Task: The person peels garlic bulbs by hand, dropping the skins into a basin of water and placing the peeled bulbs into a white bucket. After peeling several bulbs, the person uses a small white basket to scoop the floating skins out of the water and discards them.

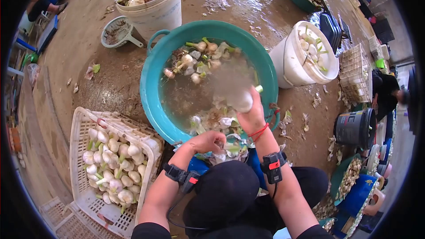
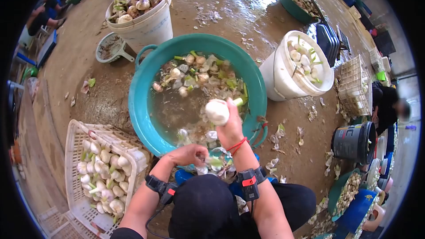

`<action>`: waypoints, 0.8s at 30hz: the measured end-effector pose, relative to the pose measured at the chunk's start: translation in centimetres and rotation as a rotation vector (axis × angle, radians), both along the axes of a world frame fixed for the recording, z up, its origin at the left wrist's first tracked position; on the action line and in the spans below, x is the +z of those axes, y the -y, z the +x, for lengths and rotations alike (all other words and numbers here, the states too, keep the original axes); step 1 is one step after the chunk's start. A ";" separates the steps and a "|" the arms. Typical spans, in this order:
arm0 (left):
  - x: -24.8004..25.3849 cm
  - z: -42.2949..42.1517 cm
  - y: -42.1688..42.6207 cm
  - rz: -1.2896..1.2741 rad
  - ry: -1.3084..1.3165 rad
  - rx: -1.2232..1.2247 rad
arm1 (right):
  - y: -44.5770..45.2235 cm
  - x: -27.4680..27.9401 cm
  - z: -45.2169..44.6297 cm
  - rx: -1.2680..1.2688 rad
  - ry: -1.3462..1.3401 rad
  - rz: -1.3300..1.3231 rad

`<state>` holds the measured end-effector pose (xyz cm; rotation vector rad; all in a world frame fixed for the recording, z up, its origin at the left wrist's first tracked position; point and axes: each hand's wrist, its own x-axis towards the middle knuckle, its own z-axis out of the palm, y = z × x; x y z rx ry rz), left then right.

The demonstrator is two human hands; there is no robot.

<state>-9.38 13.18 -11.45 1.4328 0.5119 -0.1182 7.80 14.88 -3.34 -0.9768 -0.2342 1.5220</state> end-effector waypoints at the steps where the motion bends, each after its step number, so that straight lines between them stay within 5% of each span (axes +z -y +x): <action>1: -2.8 -0.1 0.1 0.003 -0.003 0.010 | -0.9 0.9 -1.1 0.093 0.012 -0.013; 3: -10.6 0.2 0.0 0.241 -0.044 0.269 | -2.2 3.4 -4.6 0.652 0.414 0.303; 5: -6.6 1.1 -2.4 0.151 -0.131 0.957 | -3.6 5.4 -7.4 1.211 0.217 0.196; 7: -9.9 2.8 -8.2 0.548 -0.406 1.181 | -4.5 5.9 -7.9 1.066 0.532 0.482; 10: -12.8 4.3 -13.6 0.550 -0.361 1.226 | -5.2 0.6 -5.4 0.782 0.493 0.215; 11: -19.5 3.2 -15.9 0.705 -0.264 1.059 | -4.9 -1.4 -4.0 0.711 0.605 0.145; 14: -12.7 4.9 -14.5 -0.451 0.241 1.286 | -3.1 -6.4 -0.3 0.542 1.048 0.047; 17: -5.2 5.4 -10.1 -0.673 0.358 1.025 | -2.1 -8.8 0.6 0.355 1.310 0.146; 18: -3.9 5.5 -8.9 -0.586 0.331 0.979 | -2.0 -8.1 0.3 0.332 0.894 0.032; 21: -3.9 5.0 -6.8 -0.209 0.324 0.974 | -0.7 -9.0 1.0 0.325 0.658 0.025; 23: -0.3 4.0 -6.5 0.175 0.193 0.919 | 0.3 -8.0 0.5 0.243 0.713 0.106; 24: 1.3 3.9 -6.2 0.158 0.186 0.981 | 0.7 -7.1 0.4 0.249 0.958 0.154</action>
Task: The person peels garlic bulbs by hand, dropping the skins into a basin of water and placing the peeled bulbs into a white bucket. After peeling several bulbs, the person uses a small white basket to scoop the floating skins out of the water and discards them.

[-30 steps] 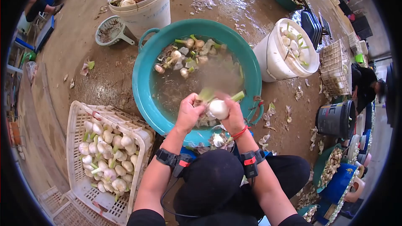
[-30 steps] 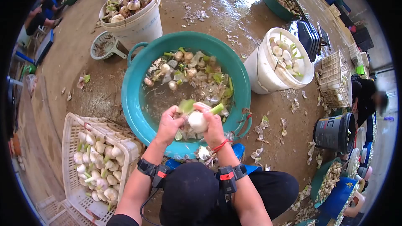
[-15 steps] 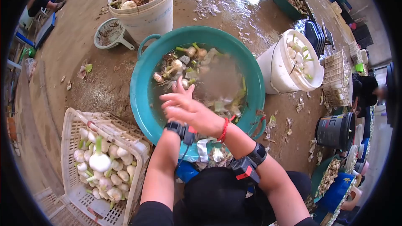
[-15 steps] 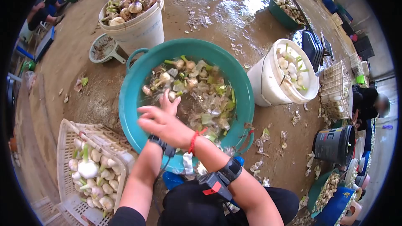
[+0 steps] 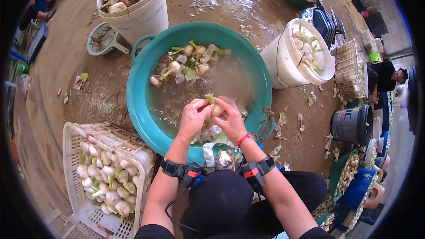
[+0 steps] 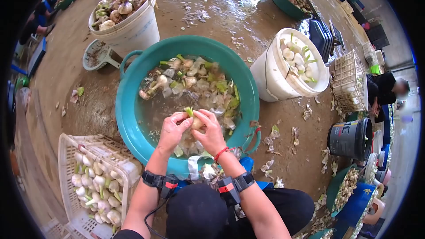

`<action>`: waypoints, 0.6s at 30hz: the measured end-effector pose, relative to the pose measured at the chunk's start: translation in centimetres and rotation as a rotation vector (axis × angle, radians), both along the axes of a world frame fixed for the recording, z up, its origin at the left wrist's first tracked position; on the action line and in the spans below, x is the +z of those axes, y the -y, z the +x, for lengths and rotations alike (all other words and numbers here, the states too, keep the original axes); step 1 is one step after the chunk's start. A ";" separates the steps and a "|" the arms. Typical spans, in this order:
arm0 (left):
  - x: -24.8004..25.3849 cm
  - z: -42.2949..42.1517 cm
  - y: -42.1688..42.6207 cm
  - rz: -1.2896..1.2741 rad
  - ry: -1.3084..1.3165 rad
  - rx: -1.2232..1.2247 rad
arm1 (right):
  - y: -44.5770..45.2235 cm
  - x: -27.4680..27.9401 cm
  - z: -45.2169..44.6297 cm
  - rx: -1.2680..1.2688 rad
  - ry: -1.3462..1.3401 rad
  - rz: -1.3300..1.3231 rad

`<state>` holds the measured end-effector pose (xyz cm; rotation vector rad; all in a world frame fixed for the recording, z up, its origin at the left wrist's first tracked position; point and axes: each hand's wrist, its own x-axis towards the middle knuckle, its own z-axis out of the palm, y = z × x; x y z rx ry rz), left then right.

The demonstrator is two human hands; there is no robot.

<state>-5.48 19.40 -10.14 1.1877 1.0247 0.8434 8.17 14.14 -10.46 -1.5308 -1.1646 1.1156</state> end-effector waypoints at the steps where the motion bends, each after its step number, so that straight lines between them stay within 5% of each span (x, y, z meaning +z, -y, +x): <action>1: 0.9 -0.2 0.2 0.005 -0.001 0.004 | 0.3 0.9 -0.1 0.018 0.238 0.077; 9: 3.7 -0.7 1.5 0.046 -0.362 -0.045 | 2.4 4.2 -1.4 -0.013 0.506 0.243; 11: 3.2 -1.3 1.7 -0.051 -0.325 -0.053 | 2.7 4.5 -1.4 -0.122 0.042 -0.067; 12: 3.4 -1.5 1.8 -0.198 -0.066 -0.056 | 2.7 5.1 -1.1 -0.144 -0.400 -0.173; 13: 3.5 -1.8 2.0 -0.346 0.196 -0.058 | 2.9 4.9 -0.8 -0.147 -0.399 -0.169; 15: 3.6 -1.9 2.2 -0.402 0.229 -0.091 | 2.9 4.6 -0.5 -0.104 -0.665 -0.228; 16: 4.0 -1.8 2.4 -0.397 0.225 -0.100 | 3.2 5.0 -0.8 0.001 -0.404 -0.172; 18: 4.6 -2.0 2.6 -0.454 0.285 -0.114 | 3.2 5.9 -0.7 0.037 -0.429 -0.184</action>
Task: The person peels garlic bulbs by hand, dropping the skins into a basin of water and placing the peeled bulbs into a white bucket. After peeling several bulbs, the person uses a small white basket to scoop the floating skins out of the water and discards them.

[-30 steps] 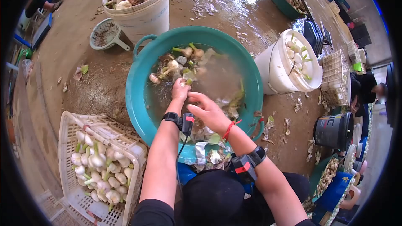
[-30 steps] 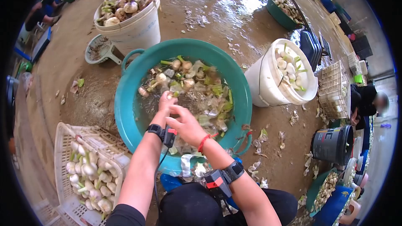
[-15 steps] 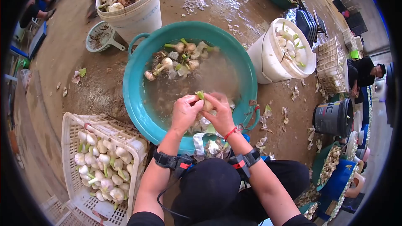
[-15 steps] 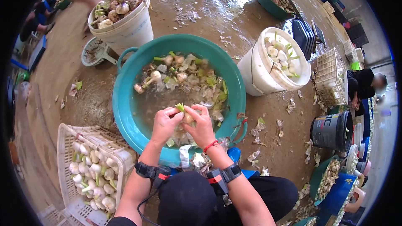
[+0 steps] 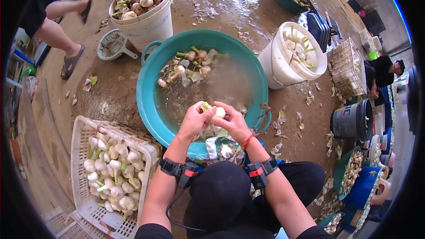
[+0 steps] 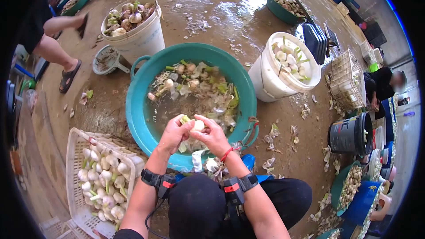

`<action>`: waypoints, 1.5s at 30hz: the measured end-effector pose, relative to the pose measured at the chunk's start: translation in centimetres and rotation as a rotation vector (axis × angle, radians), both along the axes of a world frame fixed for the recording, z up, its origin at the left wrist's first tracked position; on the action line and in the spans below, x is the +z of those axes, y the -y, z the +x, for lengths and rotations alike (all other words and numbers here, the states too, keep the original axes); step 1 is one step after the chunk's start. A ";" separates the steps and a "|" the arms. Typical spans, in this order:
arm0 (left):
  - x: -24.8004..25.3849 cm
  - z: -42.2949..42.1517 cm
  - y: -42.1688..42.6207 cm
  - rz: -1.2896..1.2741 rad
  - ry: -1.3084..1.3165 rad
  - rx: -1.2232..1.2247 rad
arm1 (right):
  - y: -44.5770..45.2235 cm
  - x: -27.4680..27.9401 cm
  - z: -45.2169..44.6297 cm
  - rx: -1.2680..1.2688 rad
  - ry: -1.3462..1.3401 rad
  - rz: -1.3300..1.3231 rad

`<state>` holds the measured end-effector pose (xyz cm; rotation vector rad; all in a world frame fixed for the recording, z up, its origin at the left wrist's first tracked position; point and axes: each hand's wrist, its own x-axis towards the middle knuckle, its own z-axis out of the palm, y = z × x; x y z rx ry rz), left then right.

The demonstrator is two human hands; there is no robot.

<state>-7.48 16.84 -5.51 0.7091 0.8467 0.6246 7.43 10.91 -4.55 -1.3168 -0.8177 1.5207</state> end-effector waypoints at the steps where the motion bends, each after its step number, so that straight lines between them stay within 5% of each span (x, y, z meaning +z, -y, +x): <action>1: 0.2 -0.3 -0.2 0.000 -0.003 0.004 | 0.0 0.2 0.0 0.032 -0.029 -0.004; 3: 0.7 -0.9 -0.6 0.010 0.161 -0.090 | 0.4 -0.1 -0.3 0.024 -0.097 -0.039; 5: 1.8 -1.2 -0.5 -0.045 0.261 -0.097 | 0.8 0.8 -0.9 -0.126 -0.658 -0.191; 7: 2.1 -1.6 -0.5 -0.111 0.414 -0.201 | 0.9 0.1 -0.7 -0.144 -0.730 -0.312; 9: 2.0 -1.0 0.0 -0.130 0.369 -0.168 | 0.2 -0.3 0.3 0.175 -0.970 -0.283; 11: 1.0 -0.5 0.3 0.221 -0.113 -0.033 | 0.0 0.8 -0.1 0.093 -0.754 -0.342; 13: 1.0 -0.7 0.5 0.095 0.030 -0.070 | 0.3 0.4 -0.3 0.027 0.125 -0.005; 17: 0.6 -1.8 0.1 -0.329 0.546 -0.021 | 0.6 1.4 0.2 0.058 -0.239 -0.069; 19: -0.7 -1.7 -0.3 -0.300 0.628 -0.017 | 0.7 1.6 -0.2 0.075 -0.302 -0.080; 21: -0.9 -0.2 0.0 -0.127 0.257 0.222 | 1.0 0.8 -0.2 -0.001 -0.601 -0.040; 23: 0.1 0.1 0.8 -0.193 0.233 0.239 | 0.7 0.6 -0.4 -0.046 -0.558 -0.069; 26: 0.2 0.1 1.4 0.136 0.079 0.079 | 0.5 -1.7 0.1 -0.170 -0.254 -0.046; 30: -3.3 0.2 1.1 0.265 -0.221 0.105 | -0.4 0.3 -0.3 -0.337 -0.376 0.110; 31: -3.8 0.0 1.3 0.267 -0.220 0.104 | -1.1 1.0 0.0 -0.337 -0.375 0.112; 33: -3.7 -0.4 2.0 0.248 -0.138 -0.495 | -1.7 1.5 0.7 -0.449 -0.608 0.023; 35: -2.7 1.1 2.0 0.218 -0.019 -0.503 | -1.7 -1.0 1.5 -0.457 -0.617 -0.019; 37: -1.3 2.7 1.0 0.362 -0.065 -0.049 | -2.2 -1.8 1.0 -0.484 -0.658 -0.117; 39: -2.6 2.4 0.6 0.431 -0.076 -0.082 | -2.6 -2.0 0.5 -0.458 -0.652 -0.120; 41: -2.2 2.6 -0.3 0.042 0.104 -0.190 | -3.3 -1.6 -0.1 -0.518 -0.191 -0.194; 42: -3.3 2.6 -0.8 0.134 0.028 -0.216 | -3.6 -2.1 0.7 -0.488 -0.167 -0.176; 45: -7.7 1.4 -3.8 0.240 -0.209 -0.499 | -6.3 -3.4 6.2 -0.549 -0.567 -0.061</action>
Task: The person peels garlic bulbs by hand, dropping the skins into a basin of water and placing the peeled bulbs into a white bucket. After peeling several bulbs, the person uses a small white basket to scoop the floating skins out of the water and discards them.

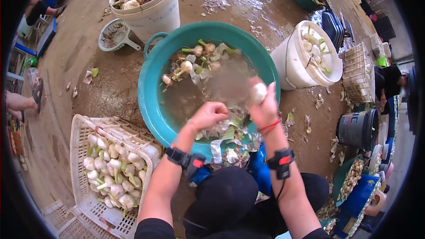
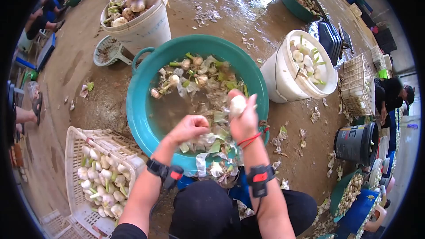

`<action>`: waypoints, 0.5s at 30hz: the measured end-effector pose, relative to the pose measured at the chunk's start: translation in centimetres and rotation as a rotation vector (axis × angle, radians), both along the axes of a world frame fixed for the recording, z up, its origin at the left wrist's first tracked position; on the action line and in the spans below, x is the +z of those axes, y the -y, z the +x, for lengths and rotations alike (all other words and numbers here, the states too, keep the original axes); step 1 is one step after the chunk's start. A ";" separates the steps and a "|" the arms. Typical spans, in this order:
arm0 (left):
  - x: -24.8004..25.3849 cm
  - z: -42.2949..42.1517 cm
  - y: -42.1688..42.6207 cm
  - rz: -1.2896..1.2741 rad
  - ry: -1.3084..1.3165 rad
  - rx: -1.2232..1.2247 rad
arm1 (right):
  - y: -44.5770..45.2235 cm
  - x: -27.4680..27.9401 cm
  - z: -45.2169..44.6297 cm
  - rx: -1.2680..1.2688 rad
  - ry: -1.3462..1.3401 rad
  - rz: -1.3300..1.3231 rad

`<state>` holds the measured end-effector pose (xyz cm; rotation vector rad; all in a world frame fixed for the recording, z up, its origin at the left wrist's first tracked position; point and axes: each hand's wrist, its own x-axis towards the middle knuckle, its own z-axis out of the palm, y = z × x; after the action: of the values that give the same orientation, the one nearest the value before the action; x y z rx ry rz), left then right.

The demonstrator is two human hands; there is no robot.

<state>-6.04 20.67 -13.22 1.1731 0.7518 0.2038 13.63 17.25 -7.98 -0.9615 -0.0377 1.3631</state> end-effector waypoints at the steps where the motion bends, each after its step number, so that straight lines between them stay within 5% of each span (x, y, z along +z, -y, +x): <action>1: -0.9 -1.0 -1.2 0.352 -0.344 -0.077 | -0.8 2.4 2.0 0.057 -0.183 0.166; 2: -1.6 -2.0 -2.9 0.712 -0.687 -0.150 | -1.9 3.6 4.4 -0.039 -0.293 0.298; 6: -5.5 -4.5 -9.9 0.689 -1.215 0.641 | -4.3 9.1 9.1 -0.311 -0.176 0.360; 8: -12.4 -7.7 -11.3 0.698 -0.994 0.587 | -4.0 8.2 9.0 -0.314 0.049 0.028; 9: -14.9 -8.5 -11.4 0.661 -0.942 0.567 | -2.9 5.0 9.5 -0.042 0.056 0.156; 10: -16.1 -8.5 -11.8 0.359 -0.940 0.507 | -2.3 4.1 7.1 0.069 0.152 0.075; 11: -14.2 -7.4 -10.6 0.056 -0.715 0.658 | -1.6 3.1 5.3 0.400 0.480 -0.098; 13: -9.0 -4.3 -6.6 -0.381 -0.258 0.836 | -0.7 0.8 0.2 0.825 0.675 -0.296; 15: -6.0 -2.2 -2.6 -0.535 0.129 0.817 | 1.0 -2.9 -3.9 0.754 0.972 -0.088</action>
<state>-8.25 23.31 -19.23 0.2966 1.0595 0.7006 9.72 16.25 -10.83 -1.7067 -1.1783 1.4205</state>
